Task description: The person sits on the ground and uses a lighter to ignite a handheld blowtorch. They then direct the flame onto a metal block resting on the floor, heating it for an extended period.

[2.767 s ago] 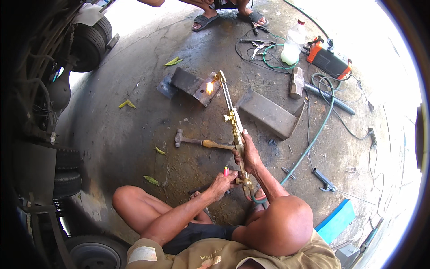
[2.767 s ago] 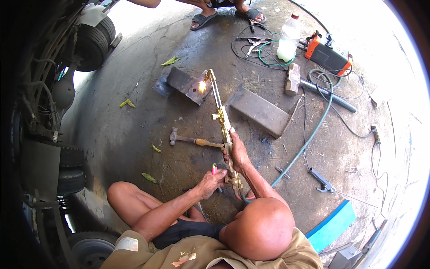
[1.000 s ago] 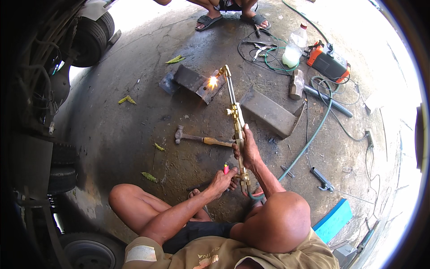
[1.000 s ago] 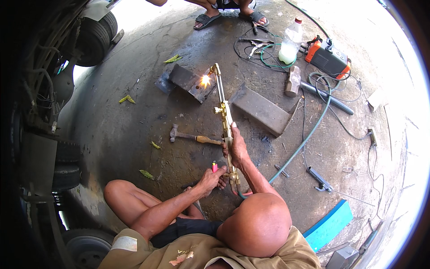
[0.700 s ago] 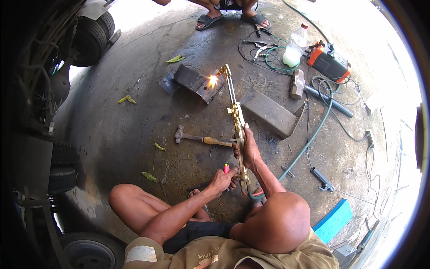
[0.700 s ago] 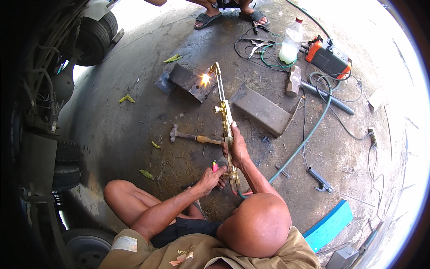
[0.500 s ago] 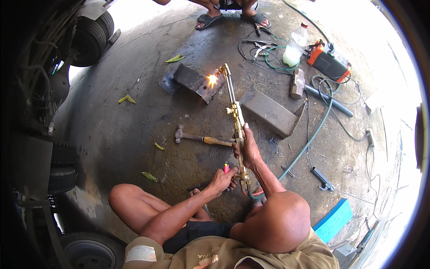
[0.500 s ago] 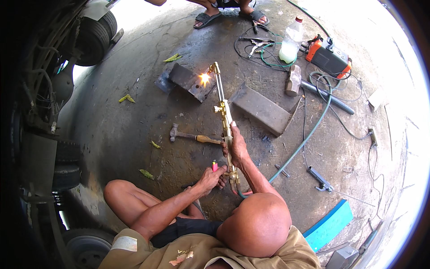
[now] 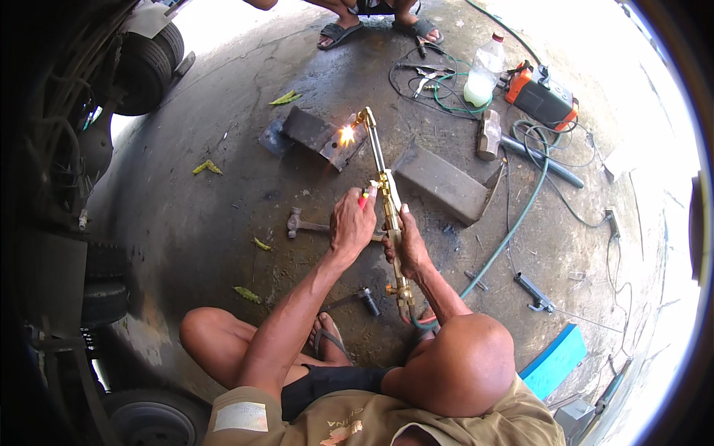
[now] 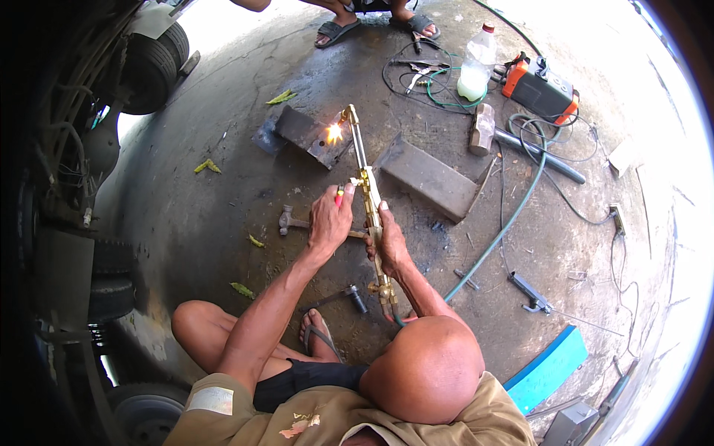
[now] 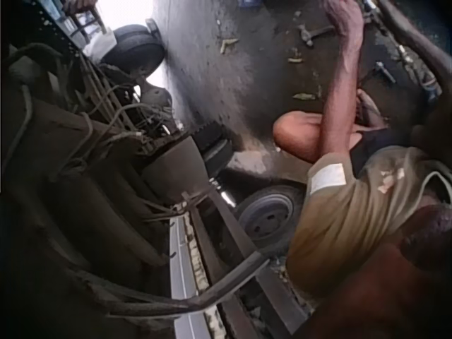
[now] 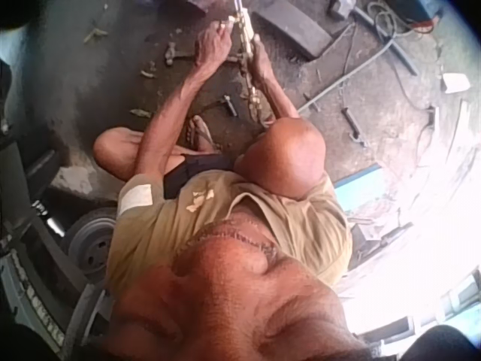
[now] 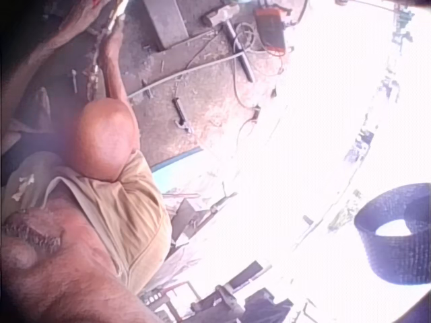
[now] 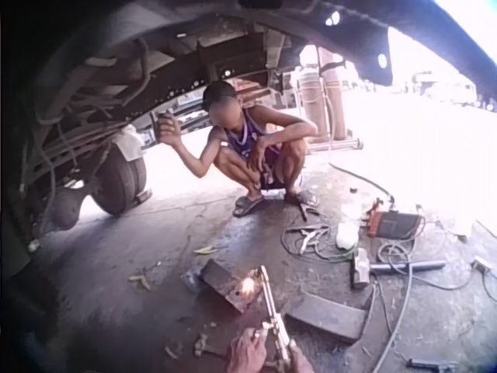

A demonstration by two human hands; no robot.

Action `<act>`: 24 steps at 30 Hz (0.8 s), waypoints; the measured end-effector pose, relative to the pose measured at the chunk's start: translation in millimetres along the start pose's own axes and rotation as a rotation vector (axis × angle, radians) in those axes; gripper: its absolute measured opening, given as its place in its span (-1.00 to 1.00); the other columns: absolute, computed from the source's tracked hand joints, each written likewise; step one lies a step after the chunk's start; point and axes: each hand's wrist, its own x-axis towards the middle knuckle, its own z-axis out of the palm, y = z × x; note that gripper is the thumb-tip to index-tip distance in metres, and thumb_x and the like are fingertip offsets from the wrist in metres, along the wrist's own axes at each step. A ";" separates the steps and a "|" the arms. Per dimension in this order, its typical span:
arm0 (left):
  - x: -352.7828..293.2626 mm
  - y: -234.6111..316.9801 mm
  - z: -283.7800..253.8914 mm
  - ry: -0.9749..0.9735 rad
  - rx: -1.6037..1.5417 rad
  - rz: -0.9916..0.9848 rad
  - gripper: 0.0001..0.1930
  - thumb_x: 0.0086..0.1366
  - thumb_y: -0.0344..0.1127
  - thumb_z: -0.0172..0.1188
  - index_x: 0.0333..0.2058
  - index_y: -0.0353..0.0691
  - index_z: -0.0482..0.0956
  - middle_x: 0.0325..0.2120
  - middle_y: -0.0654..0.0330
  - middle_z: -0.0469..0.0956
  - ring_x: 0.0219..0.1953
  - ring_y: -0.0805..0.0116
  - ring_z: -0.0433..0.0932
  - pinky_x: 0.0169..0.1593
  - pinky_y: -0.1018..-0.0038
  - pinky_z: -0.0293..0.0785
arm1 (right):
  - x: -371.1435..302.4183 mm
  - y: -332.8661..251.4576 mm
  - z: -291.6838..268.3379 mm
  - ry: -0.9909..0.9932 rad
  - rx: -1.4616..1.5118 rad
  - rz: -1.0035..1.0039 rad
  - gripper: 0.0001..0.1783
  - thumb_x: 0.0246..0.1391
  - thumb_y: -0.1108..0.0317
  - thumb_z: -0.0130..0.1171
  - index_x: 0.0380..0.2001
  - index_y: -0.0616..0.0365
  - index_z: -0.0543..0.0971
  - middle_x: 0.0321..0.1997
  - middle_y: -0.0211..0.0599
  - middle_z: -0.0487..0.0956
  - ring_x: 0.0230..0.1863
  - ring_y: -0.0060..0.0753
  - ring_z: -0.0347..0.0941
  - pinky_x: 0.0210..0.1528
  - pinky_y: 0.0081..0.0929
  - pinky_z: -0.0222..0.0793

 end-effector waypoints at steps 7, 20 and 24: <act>33.1 16.6 17.0 -0.046 0.190 -0.119 -0.48 0.41 0.09 0.07 -0.35 -0.37 0.61 -0.46 -0.27 0.63 -0.31 -0.27 0.66 -0.27 0.01 0.59 | 1.1 1.4 -0.6 0.026 0.020 0.018 -0.25 0.22 -0.52 -0.20 -0.29 0.02 0.42 -0.66 -0.43 0.39 -0.76 -0.51 0.23 -0.71 -0.48 0.12; 45.8 9.8 32.1 -0.059 0.194 -0.159 -0.43 0.41 0.07 0.00 -0.45 -0.36 0.69 -0.49 -0.27 0.63 -0.34 -0.26 0.67 -0.25 0.01 0.60 | 5.6 0.6 0.7 -0.002 0.037 0.008 -0.28 0.21 -0.54 -0.21 -0.26 -0.05 0.39 -0.64 -0.46 0.39 -0.74 -0.57 0.20 -0.69 -0.55 0.10; 46.7 11.0 30.3 -0.067 0.155 -0.177 -0.45 0.41 0.06 0.03 -0.42 -0.37 0.70 -0.46 -0.29 0.64 -0.33 -0.26 0.68 -0.28 0.01 0.61 | 5.9 0.9 -0.4 -0.011 0.037 0.004 -0.29 0.22 -0.53 -0.19 -0.25 -0.04 0.37 -0.64 -0.45 0.40 -0.75 -0.57 0.21 -0.71 -0.55 0.12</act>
